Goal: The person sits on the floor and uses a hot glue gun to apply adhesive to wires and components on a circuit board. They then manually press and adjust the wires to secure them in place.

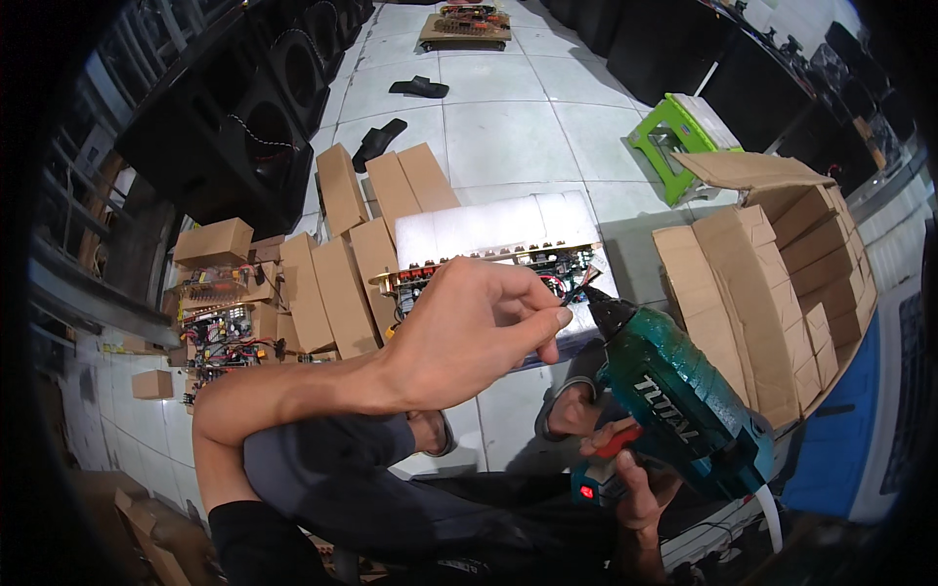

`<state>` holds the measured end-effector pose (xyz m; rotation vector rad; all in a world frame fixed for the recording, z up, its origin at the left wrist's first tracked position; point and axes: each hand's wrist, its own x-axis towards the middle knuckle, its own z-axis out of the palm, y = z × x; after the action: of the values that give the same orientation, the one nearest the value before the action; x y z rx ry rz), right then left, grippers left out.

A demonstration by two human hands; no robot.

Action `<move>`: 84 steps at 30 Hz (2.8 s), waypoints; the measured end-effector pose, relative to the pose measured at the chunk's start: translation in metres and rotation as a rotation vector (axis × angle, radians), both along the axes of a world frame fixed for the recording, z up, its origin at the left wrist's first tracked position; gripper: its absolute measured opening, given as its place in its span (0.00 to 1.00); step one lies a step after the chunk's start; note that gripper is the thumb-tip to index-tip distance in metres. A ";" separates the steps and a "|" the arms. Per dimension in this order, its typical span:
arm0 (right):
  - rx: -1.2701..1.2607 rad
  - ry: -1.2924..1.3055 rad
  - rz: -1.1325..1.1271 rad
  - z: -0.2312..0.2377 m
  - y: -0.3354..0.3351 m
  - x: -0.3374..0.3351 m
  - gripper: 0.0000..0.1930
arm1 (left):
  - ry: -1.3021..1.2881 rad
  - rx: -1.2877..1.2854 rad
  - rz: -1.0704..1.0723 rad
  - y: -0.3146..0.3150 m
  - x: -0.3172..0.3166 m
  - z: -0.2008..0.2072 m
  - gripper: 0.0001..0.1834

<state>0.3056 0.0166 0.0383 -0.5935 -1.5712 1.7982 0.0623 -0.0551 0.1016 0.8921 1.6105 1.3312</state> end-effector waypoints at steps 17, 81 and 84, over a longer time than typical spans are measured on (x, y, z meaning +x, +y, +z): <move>0.103 -0.035 0.013 -0.001 0.004 0.002 0.14 | -0.003 0.020 -0.012 0.001 -0.001 0.000 0.08; 0.090 -0.119 -0.050 -0.016 0.007 0.020 0.21 | 0.394 0.148 0.041 -0.004 -0.002 -0.007 0.07; 0.111 -0.079 -0.077 -0.014 0.005 0.016 0.21 | 0.385 0.151 0.052 -0.004 -0.001 -0.007 0.07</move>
<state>0.3218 0.0212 0.0241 -0.6699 -1.6666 1.6374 0.0609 -0.0595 0.0946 1.2669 1.8496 1.3920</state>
